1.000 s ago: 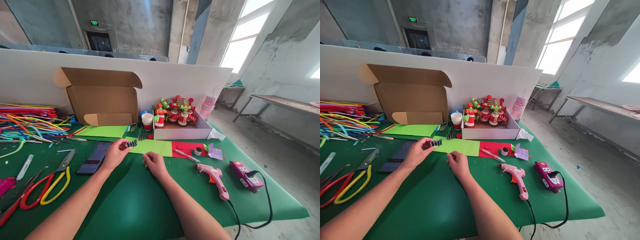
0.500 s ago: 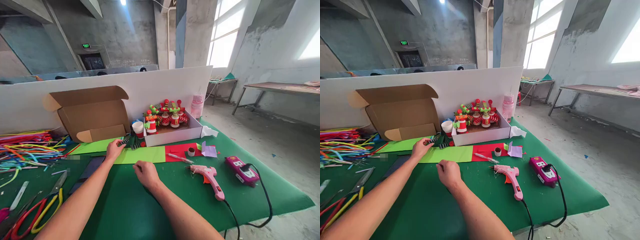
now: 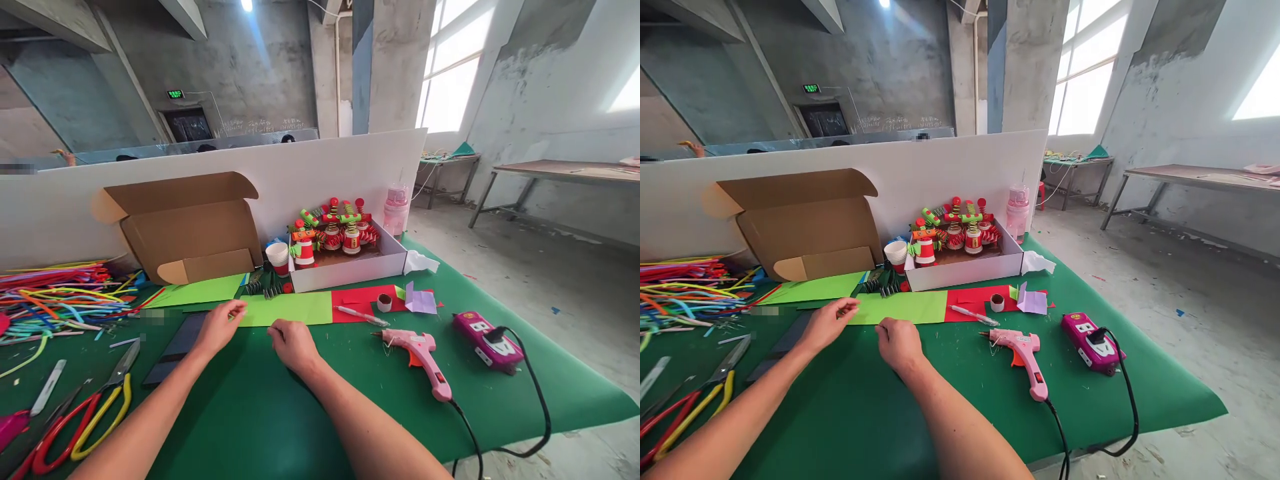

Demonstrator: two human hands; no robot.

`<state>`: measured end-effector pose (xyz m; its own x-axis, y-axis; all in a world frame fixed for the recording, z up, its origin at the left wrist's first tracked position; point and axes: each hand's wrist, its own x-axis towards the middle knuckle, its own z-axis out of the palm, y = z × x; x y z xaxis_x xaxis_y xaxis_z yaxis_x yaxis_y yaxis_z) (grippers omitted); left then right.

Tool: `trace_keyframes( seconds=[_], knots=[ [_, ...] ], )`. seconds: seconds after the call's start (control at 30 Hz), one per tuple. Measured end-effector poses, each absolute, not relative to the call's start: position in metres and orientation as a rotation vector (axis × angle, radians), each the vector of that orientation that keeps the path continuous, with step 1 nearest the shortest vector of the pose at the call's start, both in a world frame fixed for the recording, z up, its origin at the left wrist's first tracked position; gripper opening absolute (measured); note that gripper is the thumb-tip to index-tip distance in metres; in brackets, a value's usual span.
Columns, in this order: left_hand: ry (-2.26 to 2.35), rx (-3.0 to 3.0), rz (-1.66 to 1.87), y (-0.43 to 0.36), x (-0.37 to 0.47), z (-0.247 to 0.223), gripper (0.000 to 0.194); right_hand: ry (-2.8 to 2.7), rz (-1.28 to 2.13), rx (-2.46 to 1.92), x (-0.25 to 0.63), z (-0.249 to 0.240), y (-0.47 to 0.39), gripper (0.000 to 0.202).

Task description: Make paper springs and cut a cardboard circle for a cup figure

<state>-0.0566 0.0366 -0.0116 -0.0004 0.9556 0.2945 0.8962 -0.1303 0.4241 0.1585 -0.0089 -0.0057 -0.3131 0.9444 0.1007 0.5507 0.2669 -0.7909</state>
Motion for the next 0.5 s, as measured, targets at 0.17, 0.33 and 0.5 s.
trace_keyframes(
  seconds=[0.17, 0.33, 0.5],
  knots=[
    [1.931, 2.236, 0.727, 0.048, -0.051, -0.001, 0.027, -1.978, 0.896, -1.34, 0.158, -0.008, -0.009, 0.02],
    [2.166, 2.079, 0.668, 0.1, -0.057, 0.005, 0.026, -2.0, 0.854, -1.381, 0.161, -0.007, -0.008, 0.019],
    [2.327, 1.944, 0.657, 0.119, -0.047, -0.01, 0.019, -1.997, 0.845, -1.4, 0.161, -0.006, -0.008, 0.019]
  ],
)
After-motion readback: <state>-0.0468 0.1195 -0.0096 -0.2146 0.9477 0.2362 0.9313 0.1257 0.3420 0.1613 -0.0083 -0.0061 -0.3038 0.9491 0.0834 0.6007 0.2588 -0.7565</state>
